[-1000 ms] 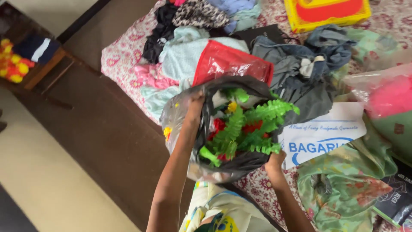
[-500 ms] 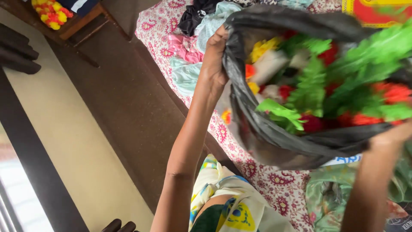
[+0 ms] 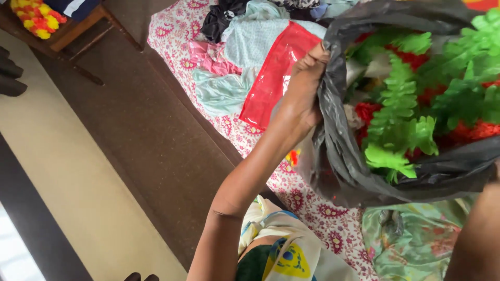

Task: The person sorts through artificial flowers and green leaf garlands in a black plastic bag, removes a floral garland to check it, and then ties the bag shut.

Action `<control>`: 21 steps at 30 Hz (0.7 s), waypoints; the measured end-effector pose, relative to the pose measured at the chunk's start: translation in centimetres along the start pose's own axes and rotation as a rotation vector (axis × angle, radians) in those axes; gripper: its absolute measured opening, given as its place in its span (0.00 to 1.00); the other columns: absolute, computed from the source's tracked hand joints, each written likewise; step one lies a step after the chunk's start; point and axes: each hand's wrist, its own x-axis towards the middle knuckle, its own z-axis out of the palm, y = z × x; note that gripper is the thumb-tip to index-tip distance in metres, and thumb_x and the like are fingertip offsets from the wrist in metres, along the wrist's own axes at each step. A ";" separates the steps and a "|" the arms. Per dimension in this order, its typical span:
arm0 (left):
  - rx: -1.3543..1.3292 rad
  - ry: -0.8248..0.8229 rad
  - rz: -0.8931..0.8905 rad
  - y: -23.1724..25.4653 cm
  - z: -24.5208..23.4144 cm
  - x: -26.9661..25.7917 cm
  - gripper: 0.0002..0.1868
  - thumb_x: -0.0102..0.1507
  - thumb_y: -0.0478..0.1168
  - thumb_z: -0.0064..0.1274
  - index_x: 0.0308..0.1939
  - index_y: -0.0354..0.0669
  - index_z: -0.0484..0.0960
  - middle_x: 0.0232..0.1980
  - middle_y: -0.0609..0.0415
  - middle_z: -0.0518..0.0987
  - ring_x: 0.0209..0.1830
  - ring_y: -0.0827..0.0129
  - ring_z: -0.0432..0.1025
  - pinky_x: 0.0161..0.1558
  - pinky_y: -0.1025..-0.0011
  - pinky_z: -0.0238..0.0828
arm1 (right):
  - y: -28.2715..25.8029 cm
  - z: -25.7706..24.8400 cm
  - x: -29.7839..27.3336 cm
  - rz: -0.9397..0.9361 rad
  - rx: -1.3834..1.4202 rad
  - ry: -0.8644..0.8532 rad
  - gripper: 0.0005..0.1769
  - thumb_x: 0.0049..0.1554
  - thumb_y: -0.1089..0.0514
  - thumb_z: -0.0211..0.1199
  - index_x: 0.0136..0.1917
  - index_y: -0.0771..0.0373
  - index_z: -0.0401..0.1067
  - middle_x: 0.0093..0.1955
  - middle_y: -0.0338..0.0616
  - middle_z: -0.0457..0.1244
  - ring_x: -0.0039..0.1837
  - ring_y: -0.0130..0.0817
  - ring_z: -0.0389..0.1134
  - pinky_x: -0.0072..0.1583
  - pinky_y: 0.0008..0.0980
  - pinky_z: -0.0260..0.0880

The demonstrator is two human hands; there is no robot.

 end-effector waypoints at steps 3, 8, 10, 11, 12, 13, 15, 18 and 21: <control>-0.054 -0.209 0.013 -0.1 0.5 -1.4 0.15 0.74 0.27 0.38 0.55 0.33 0.82 0.45 0.54 0.83 0.36 0.75 0.76 0.39 0.75 0.75 | 6.3 -0.7 -1.0 -0.037 -0.093 0.033 0.22 0.68 0.52 0.52 0.67 0.70 0.69 0.63 0.50 0.65 0.62 0.43 0.66 0.64 0.44 0.67; 0.154 0.179 -0.099 -9.3 -23.3 -0.1 0.14 0.76 0.44 0.42 0.48 0.43 0.82 0.31 0.58 0.78 0.22 0.69 0.73 0.24 0.65 0.73 | 12.8 -3.0 -4.5 -0.109 -0.256 0.117 0.19 0.69 0.55 0.55 0.66 0.71 0.70 0.61 0.49 0.66 0.60 0.42 0.66 0.62 0.43 0.67; 0.100 0.354 -0.210 -8.7 -23.9 -2.6 0.16 0.73 0.48 0.41 0.48 0.43 0.82 0.35 0.55 0.80 0.28 0.67 0.75 0.31 0.64 0.75 | 13.7 -3.3 -6.2 -0.129 -0.318 0.152 0.19 0.69 0.56 0.56 0.66 0.72 0.70 0.61 0.49 0.66 0.59 0.41 0.66 0.61 0.43 0.67; 0.045 0.539 -0.304 -8.3 -24.2 -3.6 0.19 0.71 0.51 0.41 0.47 0.43 0.83 0.40 0.53 0.82 0.34 0.64 0.77 0.39 0.63 0.76 | 14.2 -3.4 -6.9 -0.140 -0.348 0.168 0.18 0.69 0.56 0.57 0.66 0.72 0.70 0.61 0.49 0.66 0.59 0.41 0.66 0.61 0.43 0.67; 0.050 0.525 -0.304 -7.2 -22.4 -4.2 0.19 0.71 0.51 0.41 0.47 0.43 0.83 0.40 0.53 0.82 0.34 0.64 0.77 0.39 0.63 0.76 | 15.5 -4.7 -6.4 -0.158 -0.373 0.183 0.18 0.69 0.57 0.57 0.65 0.73 0.70 0.61 0.49 0.66 0.58 0.41 0.66 0.60 0.42 0.67; 0.023 0.560 -0.266 -6.2 -20.7 -4.8 0.19 0.71 0.49 0.40 0.48 0.41 0.82 0.43 0.52 0.83 0.38 0.63 0.78 0.44 0.64 0.78 | 17.1 -6.2 -6.5 -0.176 -0.398 0.199 0.17 0.69 0.57 0.58 0.65 0.73 0.70 0.60 0.49 0.66 0.58 0.40 0.66 0.60 0.42 0.67; -0.005 0.595 -0.238 -4.7 -17.8 -6.0 0.19 0.71 0.46 0.38 0.49 0.39 0.82 0.46 0.50 0.84 0.42 0.63 0.80 0.49 0.65 0.79 | 17.6 -7.5 -7.7 -0.190 -0.429 0.224 0.17 0.69 0.58 0.59 0.65 0.73 0.70 0.60 0.49 0.66 0.58 0.40 0.66 0.59 0.42 0.67; 0.038 0.595 -0.262 -4.2 -15.9 -6.6 0.19 0.71 0.47 0.39 0.49 0.38 0.81 0.45 0.50 0.84 0.42 0.64 0.79 0.49 0.66 0.78 | 13.3 -7.5 -10.6 -0.102 -0.446 0.146 0.16 0.74 0.57 0.55 0.62 0.72 0.75 0.55 0.45 0.68 0.56 0.35 0.68 0.59 0.40 0.67; 0.257 0.507 -0.233 -5.7 -16.5 -7.2 0.17 0.72 0.48 0.48 0.50 0.36 0.81 0.44 0.52 0.82 0.39 0.67 0.76 0.45 0.67 0.74 | 9.2 -6.4 -12.4 -0.097 -0.586 0.133 0.21 0.76 0.52 0.56 0.56 0.78 0.71 0.49 0.60 0.64 0.50 0.36 0.62 0.54 0.40 0.61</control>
